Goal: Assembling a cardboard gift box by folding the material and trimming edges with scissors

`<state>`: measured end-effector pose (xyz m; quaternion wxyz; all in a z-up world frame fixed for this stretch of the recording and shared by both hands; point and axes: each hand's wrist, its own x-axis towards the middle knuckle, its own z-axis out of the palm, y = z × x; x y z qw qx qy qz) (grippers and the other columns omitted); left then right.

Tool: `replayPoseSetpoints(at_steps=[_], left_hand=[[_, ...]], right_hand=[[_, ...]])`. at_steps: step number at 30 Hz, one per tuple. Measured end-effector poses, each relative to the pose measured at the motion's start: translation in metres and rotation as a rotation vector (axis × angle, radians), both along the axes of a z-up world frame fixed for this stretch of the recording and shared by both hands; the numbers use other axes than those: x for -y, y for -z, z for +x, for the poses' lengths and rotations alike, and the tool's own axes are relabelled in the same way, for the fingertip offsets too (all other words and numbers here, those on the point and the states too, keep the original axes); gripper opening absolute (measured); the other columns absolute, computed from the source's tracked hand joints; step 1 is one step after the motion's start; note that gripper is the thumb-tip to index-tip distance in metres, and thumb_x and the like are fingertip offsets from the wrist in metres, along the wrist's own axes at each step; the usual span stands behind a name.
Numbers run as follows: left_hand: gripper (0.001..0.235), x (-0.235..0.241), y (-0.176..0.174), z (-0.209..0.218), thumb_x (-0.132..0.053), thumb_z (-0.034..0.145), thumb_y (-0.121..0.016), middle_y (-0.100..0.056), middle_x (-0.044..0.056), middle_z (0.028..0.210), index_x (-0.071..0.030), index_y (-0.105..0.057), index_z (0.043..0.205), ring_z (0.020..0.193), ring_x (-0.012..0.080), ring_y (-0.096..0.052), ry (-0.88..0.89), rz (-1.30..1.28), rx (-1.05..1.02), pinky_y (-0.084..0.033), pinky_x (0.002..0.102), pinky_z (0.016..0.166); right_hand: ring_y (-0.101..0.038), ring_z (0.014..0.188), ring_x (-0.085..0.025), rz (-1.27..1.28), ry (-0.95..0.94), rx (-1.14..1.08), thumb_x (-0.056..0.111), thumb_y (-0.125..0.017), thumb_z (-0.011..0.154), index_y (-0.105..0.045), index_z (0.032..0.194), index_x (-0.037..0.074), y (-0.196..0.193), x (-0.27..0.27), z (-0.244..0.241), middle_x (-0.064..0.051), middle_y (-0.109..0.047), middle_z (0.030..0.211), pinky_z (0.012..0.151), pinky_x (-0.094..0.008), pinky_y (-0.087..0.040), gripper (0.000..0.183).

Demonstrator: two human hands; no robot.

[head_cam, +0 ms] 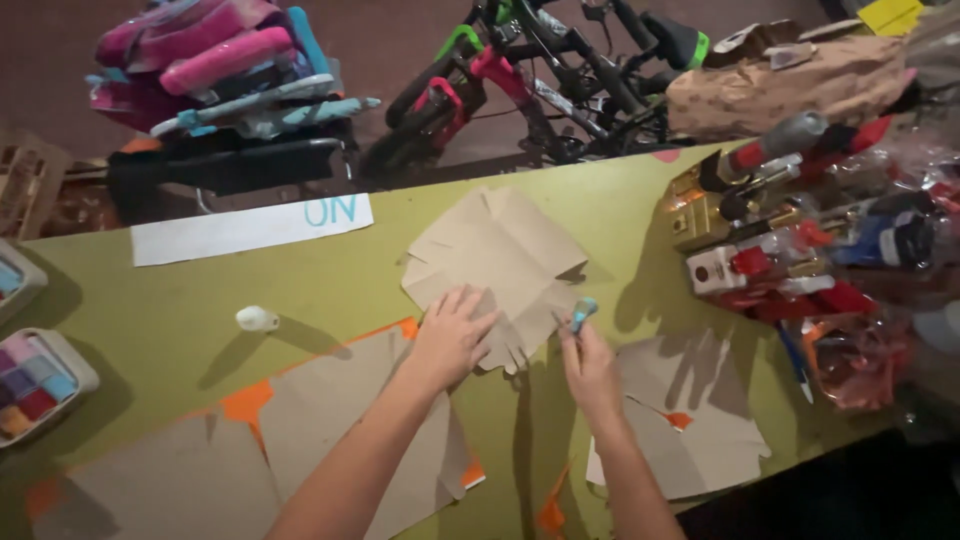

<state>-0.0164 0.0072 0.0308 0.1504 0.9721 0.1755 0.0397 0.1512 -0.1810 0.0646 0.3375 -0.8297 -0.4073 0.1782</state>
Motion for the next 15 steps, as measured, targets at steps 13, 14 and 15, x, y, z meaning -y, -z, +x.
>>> replayPoseSetpoints(at_steps=[13,14,15], left_hand=[[0.05,0.039,0.003,0.023,-0.041,0.077,-0.073,-0.044,0.028,0.147,-0.035,-0.069,0.126,0.142,0.0595,-0.03,-0.19,0.07,0.145,-0.025,0.079,0.104],[0.052,0.039,0.002,0.024,-0.039,0.075,-0.072,-0.046,0.028,0.146,-0.035,-0.069,0.127,0.142,0.0594,-0.031,-0.212,0.068,0.18,-0.025,0.08,0.103],[0.052,0.038,0.003,0.023,-0.039,0.075,-0.072,-0.046,0.028,0.146,-0.035,-0.069,0.127,0.142,0.0594,-0.031,-0.217,0.07,0.18,-0.025,0.08,0.103]], right_hand=[[-0.075,0.066,-0.033,-0.355,0.101,0.463,0.038,-0.053,0.103,-0.051,0.084,0.021,0.033,-0.01,-0.022,-0.012,-0.069,0.063,0.057,-0.045,-0.058,0.025],[-0.076,0.066,-0.032,-0.346,0.087,0.479,0.039,-0.052,0.104,-0.052,0.084,0.022,0.029,-0.018,-0.021,-0.01,-0.069,0.064,0.058,-0.043,-0.059,0.026],[-0.076,0.066,-0.032,-0.343,0.083,0.481,0.039,-0.052,0.104,-0.052,0.084,0.022,0.024,-0.021,-0.022,-0.01,-0.069,0.064,0.058,-0.043,-0.059,0.026]])
